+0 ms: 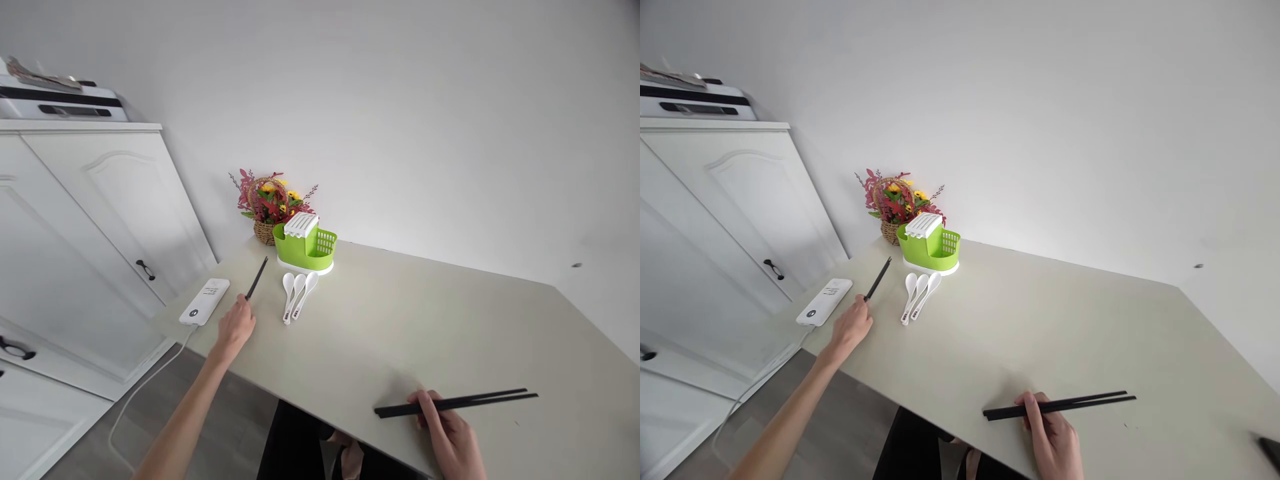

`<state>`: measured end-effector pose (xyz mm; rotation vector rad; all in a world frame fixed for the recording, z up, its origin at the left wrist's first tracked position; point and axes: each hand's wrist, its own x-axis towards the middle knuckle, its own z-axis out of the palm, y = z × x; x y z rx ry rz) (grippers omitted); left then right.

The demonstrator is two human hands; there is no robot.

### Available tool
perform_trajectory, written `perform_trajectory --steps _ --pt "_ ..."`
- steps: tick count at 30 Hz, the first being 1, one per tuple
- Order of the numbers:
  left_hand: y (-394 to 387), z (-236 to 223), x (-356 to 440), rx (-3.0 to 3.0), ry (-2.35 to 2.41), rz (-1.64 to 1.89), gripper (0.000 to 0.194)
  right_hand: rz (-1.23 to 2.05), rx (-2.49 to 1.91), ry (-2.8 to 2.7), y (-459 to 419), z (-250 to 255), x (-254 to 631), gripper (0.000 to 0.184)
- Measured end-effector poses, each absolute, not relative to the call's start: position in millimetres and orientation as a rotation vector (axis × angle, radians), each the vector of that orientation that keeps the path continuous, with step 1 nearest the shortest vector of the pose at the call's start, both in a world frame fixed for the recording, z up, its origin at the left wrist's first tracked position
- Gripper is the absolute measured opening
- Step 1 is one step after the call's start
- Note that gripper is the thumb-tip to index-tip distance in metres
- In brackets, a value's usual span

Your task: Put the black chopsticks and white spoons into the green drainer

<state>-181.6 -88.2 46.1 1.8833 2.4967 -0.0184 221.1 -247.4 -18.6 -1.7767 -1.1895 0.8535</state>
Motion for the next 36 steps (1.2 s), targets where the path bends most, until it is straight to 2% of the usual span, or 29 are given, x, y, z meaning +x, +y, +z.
perform_trajectory --steps 5,9,12,17,19,25,28,36 --pt "-117 48 -152 1.914 2.39 0.468 0.025 0.917 -1.767 -1.175 -237 -18 218 0.062" --pt "-136 38 -87 2.035 2.008 0.582 0.026 0.893 -1.801 -1.301 -206 -20 209 0.06" --pt "-143 21 -35 2.147 1.878 0.495 0.026 0.858 -1.79 -1.43 -173 -21 197 0.048" --pt "-140 6 16 2.294 1.926 0.255 0.027 0.814 -1.84 -1.51 -131 -23 176 0.032" --pt "-139 10 26 2.326 1.92 0.175 0.029 0.784 -1.875 -1.544 -122 -24 170 0.033" --pt "-140 31 40 2.38 1.861 -0.057 0.036 0.744 -1.945 -1.666 -112 -17 162 0.05" --pt "-141 35 43 2.413 1.826 -0.134 0.042 0.747 -1.964 -1.712 -111 -11 161 0.045" --pt "-140 47 54 2.527 1.756 -0.187 0.031 0.802 -1.976 -1.787 -118 4 160 0.04"
